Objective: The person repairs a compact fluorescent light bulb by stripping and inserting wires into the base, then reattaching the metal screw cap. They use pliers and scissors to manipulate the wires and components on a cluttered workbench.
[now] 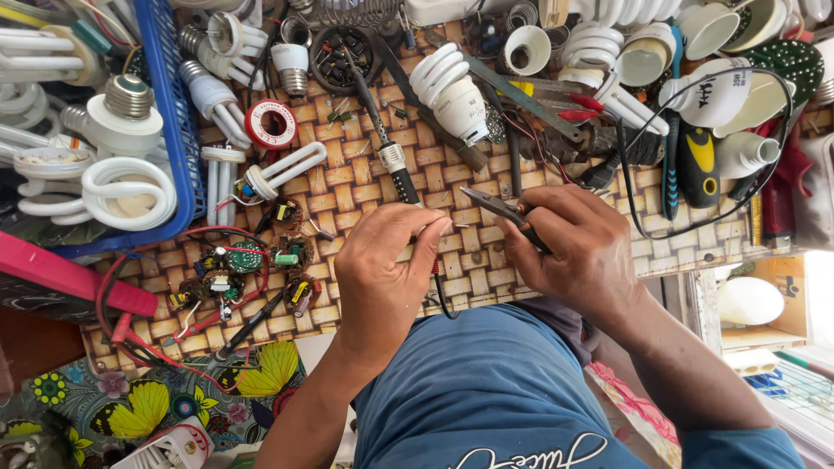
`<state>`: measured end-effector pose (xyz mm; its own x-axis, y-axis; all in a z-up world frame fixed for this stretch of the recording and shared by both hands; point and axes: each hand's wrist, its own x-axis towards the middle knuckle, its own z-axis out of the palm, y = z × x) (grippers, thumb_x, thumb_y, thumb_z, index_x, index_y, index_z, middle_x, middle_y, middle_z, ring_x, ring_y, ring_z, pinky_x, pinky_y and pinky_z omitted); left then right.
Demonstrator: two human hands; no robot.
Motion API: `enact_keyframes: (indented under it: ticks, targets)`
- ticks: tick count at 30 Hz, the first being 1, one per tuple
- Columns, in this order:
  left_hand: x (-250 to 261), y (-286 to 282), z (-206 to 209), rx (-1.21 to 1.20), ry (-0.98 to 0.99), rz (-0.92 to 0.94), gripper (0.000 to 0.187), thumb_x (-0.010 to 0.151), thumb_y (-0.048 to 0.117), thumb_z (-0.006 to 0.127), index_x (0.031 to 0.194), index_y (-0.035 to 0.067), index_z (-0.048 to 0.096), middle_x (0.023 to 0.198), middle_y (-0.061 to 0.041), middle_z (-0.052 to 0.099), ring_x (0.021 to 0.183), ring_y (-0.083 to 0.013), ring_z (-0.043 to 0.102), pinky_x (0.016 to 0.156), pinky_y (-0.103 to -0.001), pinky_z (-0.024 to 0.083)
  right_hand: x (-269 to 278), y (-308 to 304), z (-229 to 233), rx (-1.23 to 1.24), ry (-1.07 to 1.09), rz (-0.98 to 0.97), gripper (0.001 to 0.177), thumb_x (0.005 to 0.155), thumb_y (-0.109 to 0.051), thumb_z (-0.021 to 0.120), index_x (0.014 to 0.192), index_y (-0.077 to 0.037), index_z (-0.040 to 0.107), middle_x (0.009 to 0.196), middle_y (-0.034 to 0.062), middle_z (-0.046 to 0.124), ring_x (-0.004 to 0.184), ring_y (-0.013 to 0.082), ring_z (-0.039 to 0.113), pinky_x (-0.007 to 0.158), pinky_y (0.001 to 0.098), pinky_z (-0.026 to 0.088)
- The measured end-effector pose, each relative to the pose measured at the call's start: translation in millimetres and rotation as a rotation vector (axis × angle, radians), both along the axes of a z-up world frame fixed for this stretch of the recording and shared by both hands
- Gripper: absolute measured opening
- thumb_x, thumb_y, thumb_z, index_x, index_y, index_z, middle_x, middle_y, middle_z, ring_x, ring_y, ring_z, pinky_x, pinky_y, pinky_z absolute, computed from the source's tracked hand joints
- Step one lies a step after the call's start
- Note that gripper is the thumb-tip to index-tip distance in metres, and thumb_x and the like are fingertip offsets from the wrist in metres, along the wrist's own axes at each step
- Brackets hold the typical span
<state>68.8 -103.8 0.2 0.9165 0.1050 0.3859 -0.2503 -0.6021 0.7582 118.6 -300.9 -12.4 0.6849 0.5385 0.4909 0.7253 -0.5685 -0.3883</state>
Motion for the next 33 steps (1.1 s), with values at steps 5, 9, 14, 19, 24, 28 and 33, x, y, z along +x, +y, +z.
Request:
enact_keyframes:
  ticks: [5,9,14,19,24,28,33]
  targets:
    - [2,2,-7,-0.008,0.006,0.017,0.003,0.093,0.004,0.069,0.091,0.002,0.067,0.088,-0.009,0.069,0.08,-0.0225,0.067,0.078,-0.034,0.056,-3,-7,-7,-0.061,0.011,-0.031,0.029,0.093,-0.013,0.074,0.071,-0.003,0.058,0.092,0.0142,0.07,0.076,0.0291,0.065,0.07,0.0375,0.052]
    - [1,6,-24,0.099,-0.028,0.119,0.003,0.09,0.008,0.073,0.088,0.009,0.072,0.083,-0.005,0.068,0.074,-0.0261,0.069,0.069,-0.036,0.056,0,-7,-17,-0.096,-0.15,-0.176,0.031,0.092,-0.019,0.075,0.068,-0.007,0.06,0.086,0.0082,0.069,0.079,0.0306,0.069,0.071,0.0379,0.056]
    - [3,6,-24,0.201,-0.037,0.092,0.006,0.094,0.009,0.069,0.088,0.007,0.07,0.083,-0.006,0.066,0.076,-0.0266,0.069,0.07,-0.037,0.057,6,-14,-26,-0.397,-0.198,-0.253,0.028,0.095,-0.037,0.071,0.079,-0.015,0.069,0.1,0.0033,0.066,0.098,0.025,0.066,0.085,0.037,0.05]
    - [8,-1,-23,0.309,-0.069,-0.06,0.007,0.092,0.003,0.073,0.095,0.0,0.067,0.091,-0.012,0.067,0.081,-0.0274,0.063,0.076,-0.039,0.054,9,-9,3,-0.311,-0.15,-0.08,0.026,0.096,-0.035,0.076,0.101,-0.012,0.066,0.121,0.0102,0.065,0.11,0.0271,0.063,0.093,0.0404,0.045]
    - [17,-12,-18,0.351,-0.085,-0.122,0.006,0.096,0.005,0.067,0.092,0.002,0.064,0.09,-0.01,0.063,0.076,-0.0291,0.058,0.07,-0.041,0.049,10,-2,8,-0.223,-0.124,0.175,0.022,0.102,-0.008,0.056,0.122,-0.008,0.065,0.123,0.0096,0.069,0.111,0.0287,0.064,0.094,0.0411,0.046]
    - [22,-12,-17,0.368,-0.061,-0.147,0.008,0.096,0.006,0.069,0.091,0.003,0.063,0.086,-0.009,0.061,0.075,-0.028,0.06,0.069,-0.04,0.049,15,-1,2,-0.145,-0.084,0.187,0.019,0.099,-0.003,0.058,0.116,-0.004,0.067,0.106,0.0081,0.069,0.095,0.0249,0.065,0.088,0.0384,0.048]
    - [29,-11,-23,0.365,-0.019,-0.186,0.019,0.091,0.004,0.073,0.082,0.005,0.057,0.077,-0.007,0.053,0.069,-0.0292,0.054,0.062,-0.041,0.045,21,0,-3,-0.107,-0.112,0.133,0.012,0.097,-0.002,0.06,0.102,-0.007,0.069,0.095,0.0048,0.069,0.084,0.0237,0.065,0.079,0.0349,0.047]
